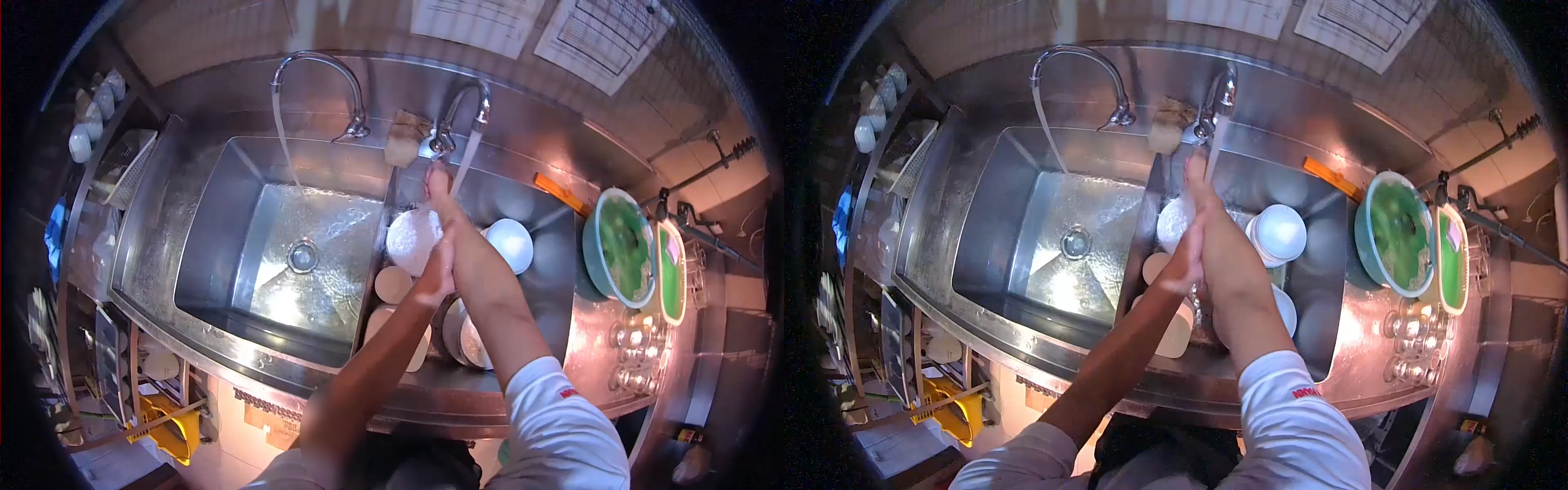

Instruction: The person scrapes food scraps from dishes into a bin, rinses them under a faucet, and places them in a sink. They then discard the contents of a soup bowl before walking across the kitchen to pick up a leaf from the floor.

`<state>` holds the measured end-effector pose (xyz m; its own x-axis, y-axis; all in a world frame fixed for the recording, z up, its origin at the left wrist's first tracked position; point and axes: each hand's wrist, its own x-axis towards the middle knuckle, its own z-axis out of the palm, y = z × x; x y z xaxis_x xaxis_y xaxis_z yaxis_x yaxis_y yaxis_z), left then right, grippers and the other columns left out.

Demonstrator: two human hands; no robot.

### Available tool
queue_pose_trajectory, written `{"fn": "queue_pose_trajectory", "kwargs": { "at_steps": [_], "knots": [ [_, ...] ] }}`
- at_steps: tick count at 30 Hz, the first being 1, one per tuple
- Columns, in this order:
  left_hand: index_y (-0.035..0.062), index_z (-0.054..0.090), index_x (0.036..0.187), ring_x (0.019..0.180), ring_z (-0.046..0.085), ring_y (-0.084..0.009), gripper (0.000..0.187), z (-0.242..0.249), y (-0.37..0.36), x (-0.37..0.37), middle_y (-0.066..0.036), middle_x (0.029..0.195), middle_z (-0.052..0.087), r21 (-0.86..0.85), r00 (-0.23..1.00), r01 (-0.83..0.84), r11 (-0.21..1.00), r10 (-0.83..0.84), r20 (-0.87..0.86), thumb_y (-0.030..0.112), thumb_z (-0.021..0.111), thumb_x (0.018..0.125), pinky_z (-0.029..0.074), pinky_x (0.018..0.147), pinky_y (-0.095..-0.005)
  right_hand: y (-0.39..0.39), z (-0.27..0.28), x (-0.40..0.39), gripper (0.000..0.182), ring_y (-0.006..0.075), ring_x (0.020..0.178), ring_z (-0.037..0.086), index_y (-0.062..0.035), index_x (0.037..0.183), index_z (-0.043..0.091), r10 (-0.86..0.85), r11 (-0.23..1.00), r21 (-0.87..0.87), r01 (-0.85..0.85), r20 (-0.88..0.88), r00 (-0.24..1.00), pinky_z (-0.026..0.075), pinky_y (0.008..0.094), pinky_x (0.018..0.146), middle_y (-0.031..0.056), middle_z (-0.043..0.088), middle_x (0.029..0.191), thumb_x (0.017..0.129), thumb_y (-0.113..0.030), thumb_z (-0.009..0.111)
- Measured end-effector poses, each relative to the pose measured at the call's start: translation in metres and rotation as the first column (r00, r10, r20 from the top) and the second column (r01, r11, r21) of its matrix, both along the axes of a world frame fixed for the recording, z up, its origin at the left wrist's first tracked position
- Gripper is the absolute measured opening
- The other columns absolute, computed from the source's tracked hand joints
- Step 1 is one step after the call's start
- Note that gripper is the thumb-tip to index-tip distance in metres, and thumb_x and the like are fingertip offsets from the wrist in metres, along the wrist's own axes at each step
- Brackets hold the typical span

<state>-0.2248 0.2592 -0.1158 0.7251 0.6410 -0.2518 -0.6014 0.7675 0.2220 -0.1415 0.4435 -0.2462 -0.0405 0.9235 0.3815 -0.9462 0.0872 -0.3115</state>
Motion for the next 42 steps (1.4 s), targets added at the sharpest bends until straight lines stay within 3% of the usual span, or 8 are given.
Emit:
{"fn": "queue_pose_trajectory", "kwargs": {
  "at_steps": [5, 7, 13, 18, 26, 34, 36, 42],
  "knots": [
    [0.0113, 0.051, 0.096, 0.074, 0.054, -0.018, 0.034, -0.028, 0.063, 0.038, -0.005, 0.088, 0.055, 0.033, 0.89, -0.054, 0.998, 0.063, -0.451, 0.04, 0.055, 0.078, 0.046, 0.068, -0.0342, -0.072, 0.067, 0.003, 0.031, 0.0237, 0.058, 0.054, -0.0023, 0.083, 0.059, -0.091, 0.532, 0.197, 0.824, 0.98, -0.176, 0.043, 0.0335, 0.049, 0.014, 0.06, 0.079, 0.085, -0.025, 0.038],
    [0.0115, 0.05, 0.102, 0.078, 0.054, -0.02, 0.037, -0.023, 0.084, 0.048, -0.006, 0.094, 0.054, 0.025, 0.923, -0.039, 0.999, 0.045, -0.383, 0.04, 0.053, 0.079, 0.045, 0.069, -0.0345, -0.082, 0.065, 0.023, 0.028, 0.0231, 0.061, 0.056, -0.0014, 0.077, 0.059, -0.288, 0.619, -0.449, 0.645, 0.634, 0.718, 0.043, 0.0325, 0.049, 0.0147, 0.06, 0.079, 0.083, -0.025, 0.044],
    [0.0032, 0.051, 0.107, 0.096, 0.053, -0.0245, 0.042, -0.058, 0.097, -0.016, -0.015, 0.107, 0.054, 0.561, 0.247, 0.384, 0.733, 0.504, -0.828, 0.037, 0.048, 0.081, 0.042, 0.077, -0.0326, -0.027, 0.071, 0.007, 0.02, 0.0225, 0.069, 0.056, 0.0012, 0.083, 0.052, 0.096, 0.707, -0.691, 0.15, 0.304, 0.948, 0.045, 0.0324, 0.056, 0.0165, 0.057, 0.077, 0.077, -0.017, 0.048],
    [0.0, 0.054, 0.099, 0.086, 0.057, -0.016, 0.022, -0.017, 0.001, -0.178, -0.009, 0.088, 0.06, 0.764, 0.515, 0.37, 0.529, 0.567, -0.643, 0.007, 0.056, 0.078, 0.044, 0.075, -0.0267, -0.034, 0.177, 0.081, 0.021, 0.0257, 0.064, 0.052, 0.0027, 0.076, 0.05, -0.254, 0.811, -0.579, 0.084, -0.219, 0.942, 0.044, 0.0338, 0.054, 0.0156, 0.054, 0.07, 0.074, -0.016, 0.042],
    [0.0, 0.051, 0.104, 0.104, 0.046, -0.0294, 0.029, 0.01, -0.121, -0.301, -0.017, 0.106, 0.052, 0.418, -0.448, 0.58, 0.699, 0.702, -0.554, 0.016, 0.053, 0.08, 0.033, 0.089, -0.0396, -0.053, 0.087, 0.053, 0.024, 0.0275, 0.077, 0.056, 0.0067, 0.082, 0.047, 0.318, 0.579, -0.815, 0.042, 0.272, 0.908, 0.048, 0.0416, 0.072, 0.0164, 0.054, 0.077, 0.078, -0.017, 0.042],
    [0.0063, 0.046, 0.114, 0.122, 0.027, -0.0312, 0.04, -0.022, -0.198, -0.29, -0.01, 0.121, 0.044, 0.198, -0.723, 0.541, 0.817, 0.572, -0.386, 0.029, 0.048, 0.081, 0.013, 0.097, -0.0533, -0.011, 0.123, 0.102, 0.036, 0.0195, 0.06, 0.053, 0.0016, 0.083, 0.049, 0.203, 0.537, -0.551, -0.639, -0.65, 0.732, 0.045, 0.0301, 0.054, 0.0137, 0.054, 0.073, 0.077, -0.034, 0.049],
    [0.0075, 0.048, 0.113, 0.122, 0.029, -0.0288, 0.038, -0.02, -0.191, -0.284, -0.008, 0.12, 0.046, 0.317, -0.724, 0.497, 0.808, 0.588, -0.362, 0.026, 0.048, 0.08, 0.012, 0.098, -0.0511, -0.049, 0.116, 0.085, 0.028, 0.0147, 0.053, 0.051, -0.0018, 0.075, 0.053, 0.234, 0.688, -0.726, -0.013, 0.205, 0.95, 0.04, 0.0266, 0.046, 0.0086, 0.054, 0.066, 0.078, -0.029, 0.048],
    [0.0073, 0.049, 0.111, 0.12, 0.032, -0.0271, 0.035, -0.024, -0.191, -0.291, -0.008, 0.119, 0.047, 0.239, -0.734, 0.522, 0.818, 0.574, -0.363, 0.023, 0.047, 0.08, 0.013, 0.099, -0.0469, -0.175, -0.13, 0.127, 0.016, 0.0231, 0.059, 0.057, -0.0068, 0.069, 0.058, 0.191, 0.937, -0.346, -0.039, 0.602, -0.775, 0.045, 0.0346, 0.05, 0.0119, 0.058, 0.065, 0.073, -0.019, 0.05]
  ]
}}
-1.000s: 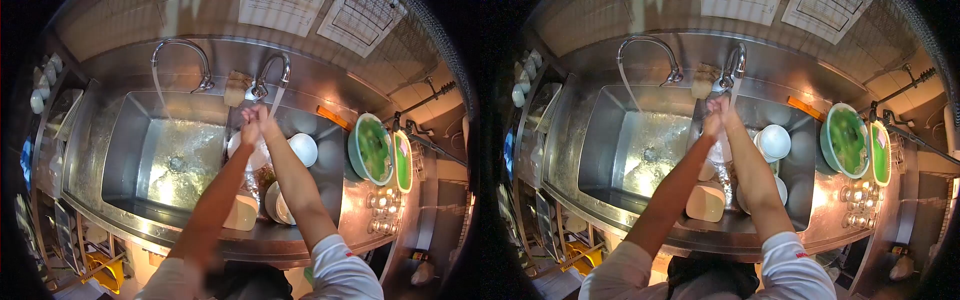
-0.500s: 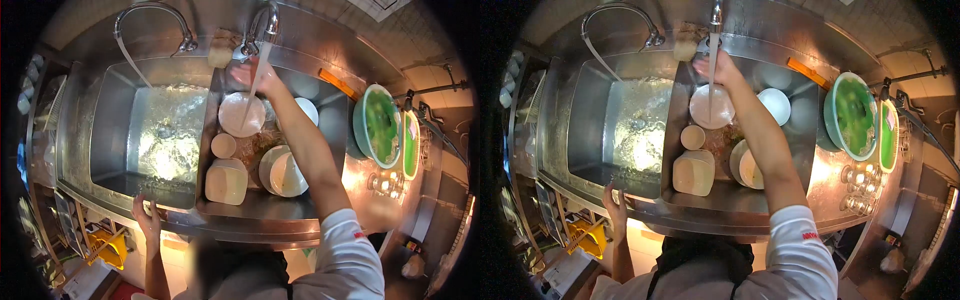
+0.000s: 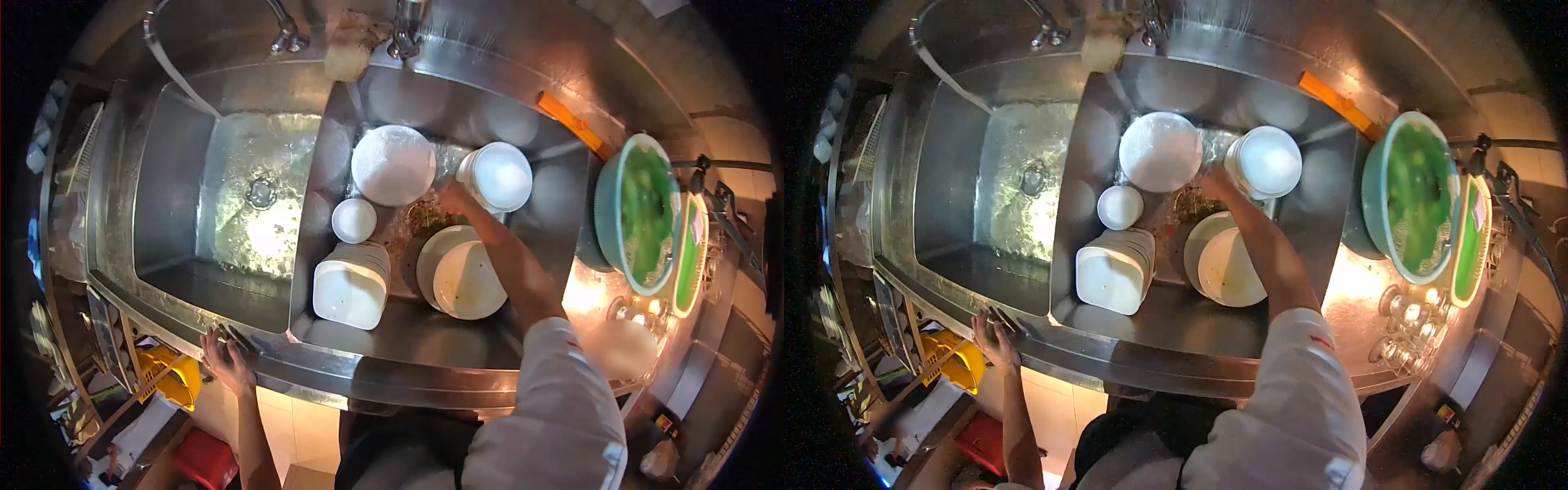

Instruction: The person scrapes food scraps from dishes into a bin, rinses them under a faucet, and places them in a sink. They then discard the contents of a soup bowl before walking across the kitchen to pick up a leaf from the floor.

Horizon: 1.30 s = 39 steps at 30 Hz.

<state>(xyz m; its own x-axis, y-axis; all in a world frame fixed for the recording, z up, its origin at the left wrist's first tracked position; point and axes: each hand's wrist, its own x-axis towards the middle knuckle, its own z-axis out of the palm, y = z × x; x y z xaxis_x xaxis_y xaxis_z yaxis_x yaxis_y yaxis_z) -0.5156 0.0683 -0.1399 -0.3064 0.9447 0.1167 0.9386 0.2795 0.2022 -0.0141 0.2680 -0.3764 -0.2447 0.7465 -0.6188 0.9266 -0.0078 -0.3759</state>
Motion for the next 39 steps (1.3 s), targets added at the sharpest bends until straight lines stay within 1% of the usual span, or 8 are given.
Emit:
{"fn": "queue_pose_trajectory", "kwargs": {
  "at_steps": [2, 4, 11, 13, 17, 20, 36, 39],
  "knots": [
    [0.0052, 0.049, 0.111, 0.12, 0.031, -0.0286, 0.033, -0.002, 0.0, -0.001, -0.01, 0.12, 0.047, 0.008, 0.999, 0.034, 0.999, -0.034, -0.001, 0.02, 0.045, 0.082, 0.015, 0.099, -0.0451, -0.017, -0.079, 0.012, 0.015, 0.0267, 0.068, 0.059, -0.0062, 0.074, 0.059, 0.2, 0.963, 0.127, -0.239, 0.265, 0.943, 0.047, 0.0381, 0.056, 0.0141, 0.06, 0.073, 0.074, -0.017, 0.049],
    [0.0044, 0.048, 0.111, 0.12, 0.031, -0.0295, 0.033, -0.005, 0.0, -0.002, -0.01, 0.12, 0.047, 0.031, 0.998, 0.046, 0.998, -0.047, 0.039, 0.02, 0.045, 0.082, 0.016, 0.099, -0.0442, -0.03, -0.082, 0.008, 0.016, 0.0315, 0.083, 0.056, -0.0051, 0.084, 0.059, -0.314, 0.943, 0.126, 0.309, 0.024, 0.949, 0.046, 0.0422, 0.069, 0.0159, 0.059, 0.084, 0.072, -0.013, 0.051],
    [0.0024, 0.048, 0.112, 0.121, 0.028, -0.031, 0.035, -0.007, 0.001, -0.004, -0.013, 0.121, 0.045, 0.001, 0.996, 0.067, 0.998, -0.067, 0.06, 0.023, 0.042, 0.084, 0.018, 0.099, -0.042, -0.033, -0.125, -0.007, 0.021, 0.0335, 0.083, 0.056, -0.005, 0.087, 0.059, -0.259, 0.961, 0.119, 0.251, 0.053, 0.965, 0.044, 0.0423, 0.075, 0.0175, 0.058, 0.087, 0.067, -0.009, 0.056],
    [0.0024, 0.048, 0.112, 0.122, 0.027, -0.0308, 0.036, -0.007, 0.001, -0.005, -0.013, 0.121, 0.044, 0.015, 0.996, 0.068, 0.998, -0.069, 0.055, 0.024, 0.041, 0.084, 0.018, 0.099, -0.0418, -0.032, -0.122, -0.009, 0.021, 0.0314, 0.088, 0.055, -0.0043, 0.09, 0.057, -0.14, 0.979, 0.159, 0.129, 0.064, 0.988, 0.045, 0.0416, 0.074, 0.0166, 0.056, 0.092, 0.083, -0.016, 0.042],
    [0.0039, 0.048, 0.112, 0.122, 0.027, -0.0314, 0.035, -0.005, 0.003, -0.002, -0.012, 0.123, 0.044, -0.012, 0.996, 0.039, 0.999, -0.038, 0.081, 0.022, 0.041, 0.083, 0.018, 0.1, -0.0415, -0.032, -0.114, -0.01, 0.019, 0.0308, 0.086, 0.055, -0.0035, 0.087, 0.057, -0.097, 0.983, 0.161, 0.085, 0.065, 0.993, 0.045, 0.0399, 0.074, 0.0169, 0.056, 0.091, 0.082, -0.013, 0.042],
    [0.0039, 0.049, 0.111, 0.122, 0.028, -0.0314, 0.035, -0.002, 0.006, 0.0, -0.012, 0.122, 0.044, -0.034, 0.999, 0.035, 0.999, -0.034, 0.042, 0.02, 0.041, 0.082, 0.018, 0.1, -0.0412, -0.038, -0.126, -0.005, 0.014, 0.0326, 0.077, 0.058, -0.0049, 0.079, 0.06, -0.101, 0.926, 0.369, 0.075, 0.05, 0.994, 0.046, 0.0413, 0.069, 0.0171, 0.059, 0.081, 0.067, -0.01, 0.058],
    [0.0025, 0.047, 0.112, 0.122, 0.027, -0.0293, 0.035, -0.009, 0.0, -0.006, -0.012, 0.121, 0.045, -0.011, 0.99, 0.036, 0.999, -0.034, 0.136, 0.02, 0.041, 0.083, 0.016, 0.1, -0.0407, -0.041, -0.133, -0.003, 0.013, 0.0318, 0.075, 0.056, -0.0085, 0.08, 0.061, -0.296, 0.921, 0.248, 0.3, -0.057, 0.954, 0.045, 0.0409, 0.069, 0.0151, 0.055, 0.075, 0.072, -0.013, 0.052],
    [0.0021, 0.046, 0.113, 0.122, 0.026, -0.029, 0.035, -0.011, -0.003, -0.011, -0.012, 0.121, 0.045, -0.007, 0.989, 0.055, 0.998, -0.053, 0.141, 0.018, 0.039, 0.083, 0.016, 0.1, -0.0407, -0.04, -0.126, -0.004, 0.013, 0.0312, 0.079, 0.056, -0.009, 0.079, 0.061, -0.144, 0.948, 0.294, 0.122, 0.056, 0.988, 0.045, 0.0408, 0.07, 0.0149, 0.056, 0.079, 0.073, -0.014, 0.051]
  ]
}}
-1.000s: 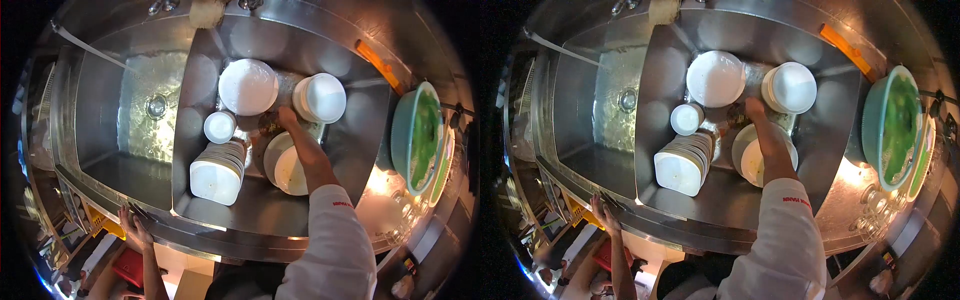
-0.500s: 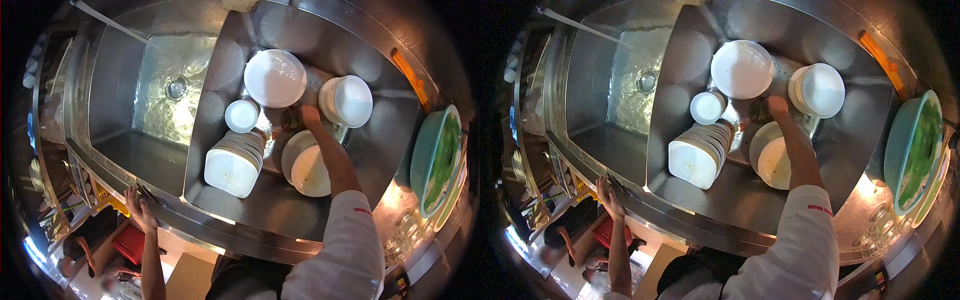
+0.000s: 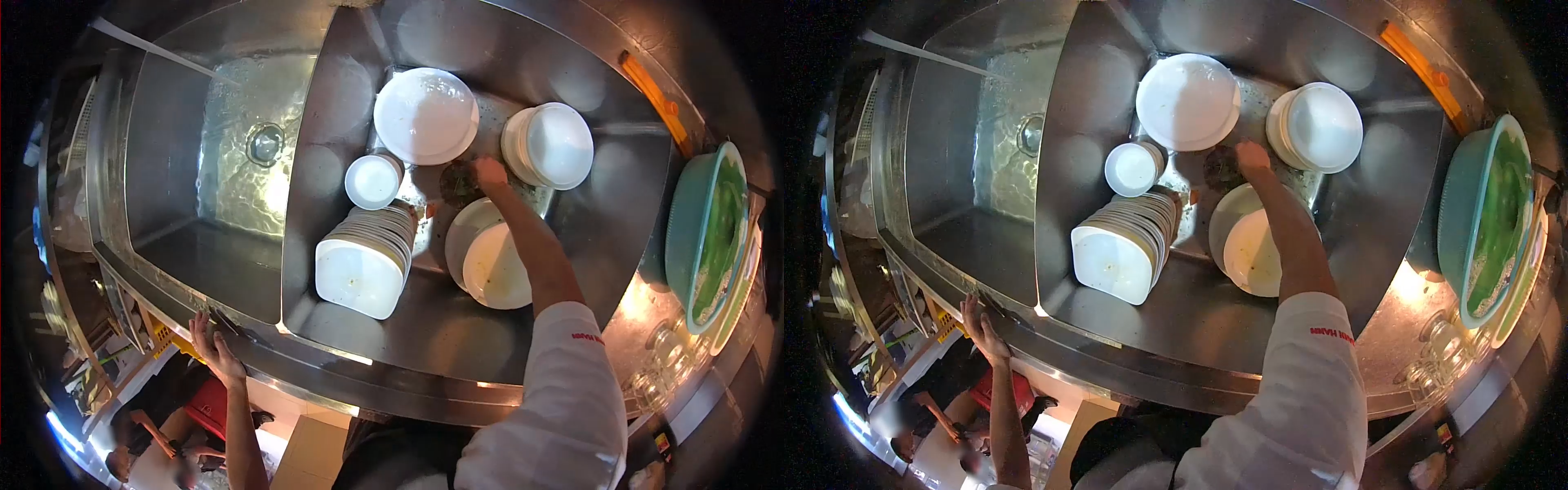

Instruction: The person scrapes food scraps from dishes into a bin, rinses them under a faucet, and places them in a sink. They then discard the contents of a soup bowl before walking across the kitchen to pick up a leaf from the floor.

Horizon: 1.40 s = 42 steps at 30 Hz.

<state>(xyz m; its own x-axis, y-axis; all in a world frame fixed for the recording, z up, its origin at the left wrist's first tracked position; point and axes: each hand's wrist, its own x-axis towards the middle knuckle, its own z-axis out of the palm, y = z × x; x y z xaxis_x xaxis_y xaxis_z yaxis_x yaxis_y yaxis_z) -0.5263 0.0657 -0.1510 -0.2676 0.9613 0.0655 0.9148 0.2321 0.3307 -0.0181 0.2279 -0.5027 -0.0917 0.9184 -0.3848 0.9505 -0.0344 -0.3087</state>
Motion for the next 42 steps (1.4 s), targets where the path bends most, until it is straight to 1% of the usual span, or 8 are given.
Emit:
{"fn": "queue_pose_trajectory", "kwargs": {
  "at_steps": [2, 9, 14, 18, 26, 29, 33, 42],
  "knots": [
    [0.0019, 0.046, 0.113, 0.122, 0.026, -0.0289, 0.035, 0.002, 0.001, 0.001, -0.012, 0.121, 0.045, -0.006, 0.999, 0.013, 1.0, -0.013, -0.03, 0.017, 0.039, 0.083, 0.016, 0.1, -0.0408, 0.003, 0.005, -0.001, 0.018, 0.0324, 0.085, 0.056, -0.001, 0.08, 0.059, 0.099, 0.992, -0.082, -0.096, 0.035, 0.994, 0.047, 0.0405, 0.072, 0.0171, 0.055, 0.093, 0.077, -0.01, 0.044],
    [0.0015, 0.046, 0.113, 0.122, 0.025, -0.0287, 0.035, 0.003, 0.003, 0.006, -0.012, 0.12, 0.046, 0.003, 1.0, 0.016, 1.0, -0.016, -0.01, 0.015, 0.038, 0.082, 0.015, 0.1, -0.0409, -0.008, 0.01, -0.004, 0.02, 0.0327, 0.086, 0.056, 0.0013, 0.082, 0.058, 0.102, 0.994, 0.048, -0.101, -0.018, 0.995, 0.048, 0.0403, 0.072, 0.0174, 0.055, 0.094, 0.076, -0.01, 0.043],
    [0.0009, 0.046, 0.113, 0.123, 0.025, -0.0283, 0.035, 0.003, 0.003, 0.005, -0.012, 0.119, 0.046, -0.003, 1.0, 0.018, 1.0, -0.018, -0.01, 0.013, 0.038, 0.081, 0.015, 0.1, -0.0406, -0.007, 0.006, -0.009, 0.021, 0.0337, 0.086, 0.056, 0.0022, 0.086, 0.057, -0.133, 0.974, -0.181, 0.133, 0.015, 0.991, 0.048, 0.0399, 0.072, 0.0203, 0.054, 0.098, 0.08, -0.01, 0.041],
    [0.0007, 0.045, 0.112, 0.122, 0.026, -0.0279, 0.035, -0.002, 0.0, -0.001, -0.012, 0.119, 0.047, 0.034, 0.999, 0.006, 0.999, -0.008, 0.038, 0.012, 0.039, 0.08, 0.016, 0.1, -0.0403, -0.004, 0.007, -0.011, 0.018, 0.0348, 0.087, 0.055, 0.0028, 0.087, 0.057, 0.051, 0.954, -0.3, -0.024, 0.083, 0.995, 0.048, 0.0407, 0.072, 0.0206, 0.054, 0.099, 0.079, -0.007, 0.044],
    [0.0013, 0.046, 0.112, 0.122, 0.026, -0.0278, 0.034, -0.001, 0.0, 0.0, -0.011, 0.119, 0.047, 0.052, 0.999, 0.002, 0.999, -0.005, 0.054, 0.015, 0.04, 0.082, 0.016, 0.1, -0.0406, 0.003, 0.007, -0.001, 0.022, 0.0352, 0.076, 0.056, -0.0036, 0.087, 0.06, -0.03, 0.997, 0.058, 0.042, -0.194, 0.981, 0.044, 0.0427, 0.068, 0.0181, 0.057, 0.078, 0.066, -0.009, 0.058],
    [0.0019, 0.046, 0.113, 0.122, 0.026, -0.0281, 0.034, 0.001, 0.001, 0.001, -0.011, 0.119, 0.046, 0.036, 1.0, 0.006, 0.999, -0.007, 0.027, 0.016, 0.04, 0.083, 0.017, 0.1, -0.0407, 0.008, -0.019, 0.005, 0.022, 0.034, 0.073, 0.056, -0.0033, 0.084, 0.06, -0.131, 0.99, -0.071, 0.118, -0.207, 0.969, 0.045, 0.0417, 0.066, 0.0177, 0.058, 0.076, 0.061, -0.005, 0.06],
    [0.0028, 0.046, 0.113, 0.122, 0.027, -0.0283, 0.034, 0.001, 0.002, 0.003, -0.011, 0.12, 0.045, 0.039, 0.999, -0.003, 0.999, 0.001, 0.047, 0.017, 0.039, 0.083, 0.016, 0.1, -0.0407, 0.013, 0.023, -0.002, 0.022, 0.0322, 0.071, 0.057, -0.0029, 0.08, 0.06, -0.136, 0.99, -0.082, 0.117, -0.286, 0.948, 0.045, 0.0394, 0.063, 0.017, 0.058, 0.074, 0.058, -0.002, 0.06],
    [0.0033, 0.045, 0.114, 0.123, 0.025, -0.0275, 0.034, 0.003, 0.004, 0.006, -0.01, 0.121, 0.045, 0.005, 1.0, 0.008, 1.0, -0.008, -0.004, 0.017, 0.038, 0.083, 0.015, 0.101, -0.0402, 0.016, 0.007, 0.005, 0.006, 0.0235, 0.059, 0.056, -0.0012, 0.07, 0.055, -0.26, 0.958, -0.212, 0.193, -0.358, 0.897, 0.044, 0.0352, 0.057, 0.014, 0.056, 0.062, 0.067, -0.006, 0.053]
  ]
}}
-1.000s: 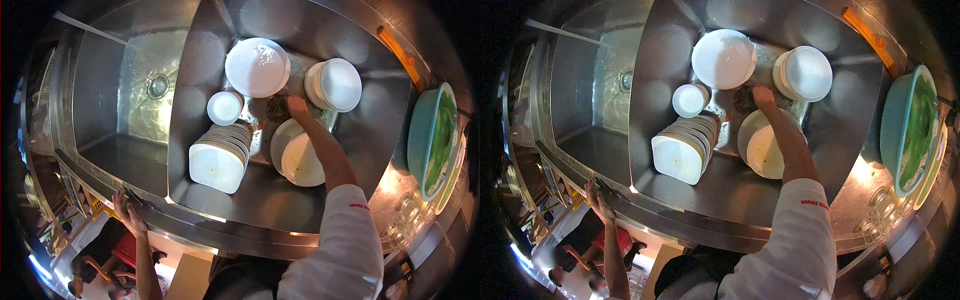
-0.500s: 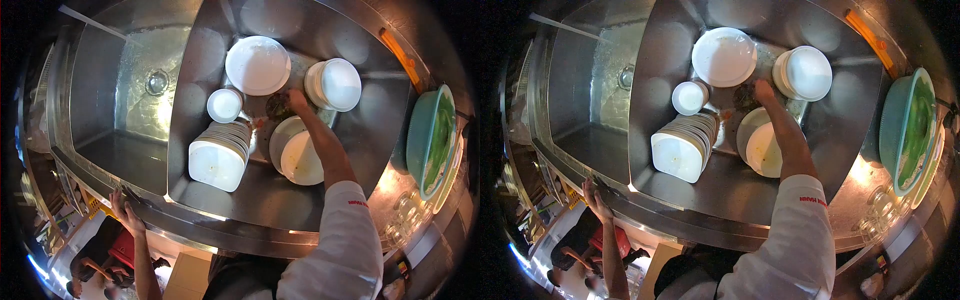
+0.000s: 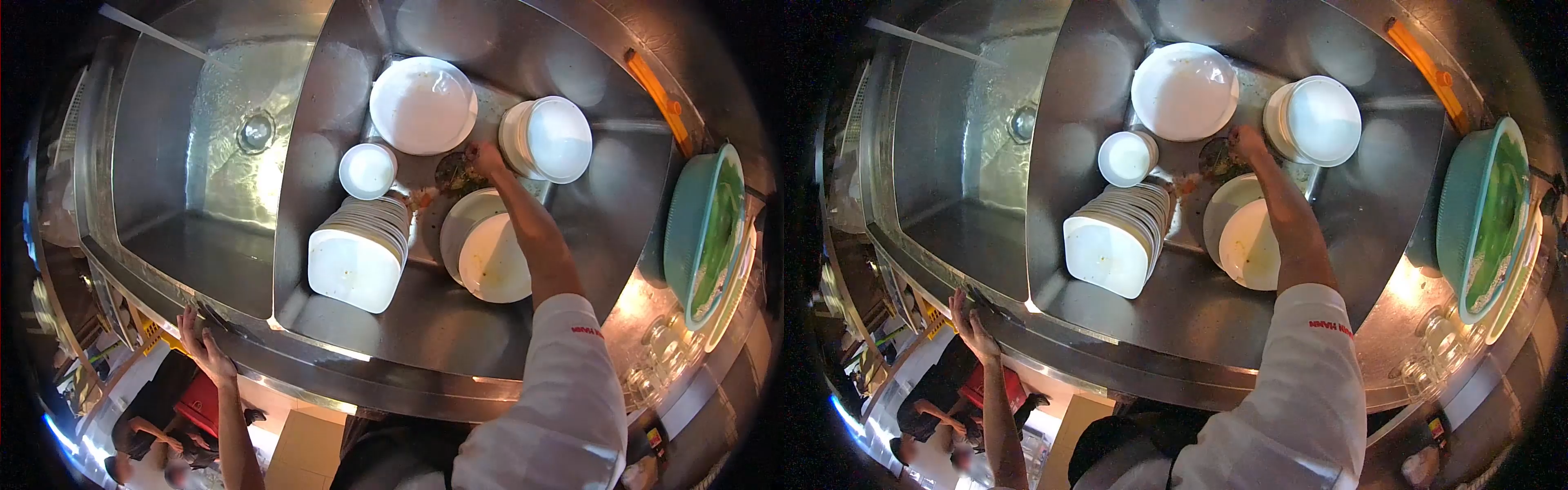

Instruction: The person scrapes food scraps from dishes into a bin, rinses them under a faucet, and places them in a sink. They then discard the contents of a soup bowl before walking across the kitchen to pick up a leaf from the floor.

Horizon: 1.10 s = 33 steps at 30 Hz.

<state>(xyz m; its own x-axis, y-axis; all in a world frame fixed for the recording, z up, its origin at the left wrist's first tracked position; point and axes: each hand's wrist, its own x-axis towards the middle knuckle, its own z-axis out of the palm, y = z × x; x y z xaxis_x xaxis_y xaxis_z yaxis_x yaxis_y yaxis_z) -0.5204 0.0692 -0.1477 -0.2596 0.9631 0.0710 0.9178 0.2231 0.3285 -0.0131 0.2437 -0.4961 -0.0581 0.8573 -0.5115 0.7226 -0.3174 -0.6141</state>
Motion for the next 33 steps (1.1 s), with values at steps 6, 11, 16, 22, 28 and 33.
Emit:
{"fn": "queue_pose_trajectory", "kwargs": {
  "at_steps": [6, 11, 16, 22, 28, 33],
  "knots": [
    [0.0034, 0.044, 0.114, 0.123, 0.025, -0.0279, 0.034, -0.004, -0.001, -0.005, -0.01, 0.12, 0.046, 0.03, 1.0, 0.019, 0.999, -0.02, 0.019, 0.017, 0.038, 0.083, 0.015, 0.1, -0.0407, -0.003, -0.015, 0.001, 0.004, 0.0208, 0.056, 0.055, -0.0028, 0.066, 0.055, 0.008, 0.993, 0.114, -0.018, 0.085, 0.996, 0.043, 0.0323, 0.054, 0.0105, 0.055, 0.059, 0.062, -0.005, 0.054],
    [0.0034, 0.044, 0.114, 0.122, 0.026, -0.0284, 0.033, -0.002, -0.001, -0.004, -0.011, 0.119, 0.046, 0.044, 0.999, 0.046, 0.998, -0.047, 0.021, 0.016, 0.039, 0.083, 0.015, 0.1, -0.041, -0.007, -0.014, 0.001, 0.004, 0.0168, 0.05, 0.053, -0.0047, 0.065, 0.055, 0.032, 0.986, 0.162, -0.05, 0.112, 0.993, 0.043, 0.0302, 0.049, 0.0073, 0.055, 0.058, 0.061, -0.005, 0.055],
    [0.003, 0.045, 0.113, 0.123, 0.025, -0.0281, 0.033, -0.003, -0.002, -0.004, -0.011, 0.119, 0.046, 0.023, 1.0, -0.009, 1.0, 0.008, 0.026, 0.016, 0.039, 0.083, 0.015, 0.101, -0.0408, -0.005, -0.017, 0.0, 0.006, 0.0169, 0.054, 0.053, -0.0047, 0.067, 0.055, -0.088, 0.996, 0.007, 0.088, -0.003, 0.996, 0.043, 0.0321, 0.052, 0.0065, 0.054, 0.058, 0.061, -0.005, 0.055],
    [0.0032, 0.046, 0.112, 0.123, 0.024, -0.0277, 0.034, -0.003, -0.003, -0.006, -0.01, 0.12, 0.045, 0.021, 1.0, -0.001, 1.0, 0.001, 0.01, 0.017, 0.039, 0.083, 0.015, 0.101, -0.0407, -0.002, 0.012, -0.004, 0.005, 0.0184, 0.056, 0.053, -0.0059, 0.067, 0.055, -0.117, 0.992, -0.052, 0.116, -0.021, 0.993, 0.043, 0.0332, 0.055, 0.0087, 0.054, 0.059, 0.063, -0.008, 0.055],
    [0.0037, 0.046, 0.113, 0.123, 0.025, -0.0276, 0.033, -0.003, -0.003, -0.006, -0.011, 0.12, 0.045, 0.02, 1.0, -0.003, 1.0, 0.003, 0.028, 0.017, 0.039, 0.083, 0.015, 0.1, -0.0406, -0.004, -0.009, 0.001, 0.006, 0.0183, 0.057, 0.053, -0.0064, 0.066, 0.058, -0.086, 0.996, 0.018, 0.086, -0.016, 0.996, 0.042, 0.0324, 0.055, 0.0084, 0.055, 0.058, 0.062, -0.009, 0.056],
    [0.0036, 0.044, 0.113, 0.123, 0.025, -0.0278, 0.032, -0.007, -0.004, -0.006, -0.011, 0.119, 0.046, 0.064, 0.993, -0.028, 0.998, 0.02, 0.114, 0.015, 0.039, 0.083, 0.016, 0.1, -0.0406, -0.005, -0.029, 0.005, 0.007, 0.0173, 0.054, 0.052, -0.0057, 0.068, 0.059, -0.084, 0.996, 0.025, 0.085, -0.038, 0.996, 0.043, 0.0316, 0.055, 0.0074, 0.056, 0.058, 0.062, -0.008, 0.058]
  ]
}}
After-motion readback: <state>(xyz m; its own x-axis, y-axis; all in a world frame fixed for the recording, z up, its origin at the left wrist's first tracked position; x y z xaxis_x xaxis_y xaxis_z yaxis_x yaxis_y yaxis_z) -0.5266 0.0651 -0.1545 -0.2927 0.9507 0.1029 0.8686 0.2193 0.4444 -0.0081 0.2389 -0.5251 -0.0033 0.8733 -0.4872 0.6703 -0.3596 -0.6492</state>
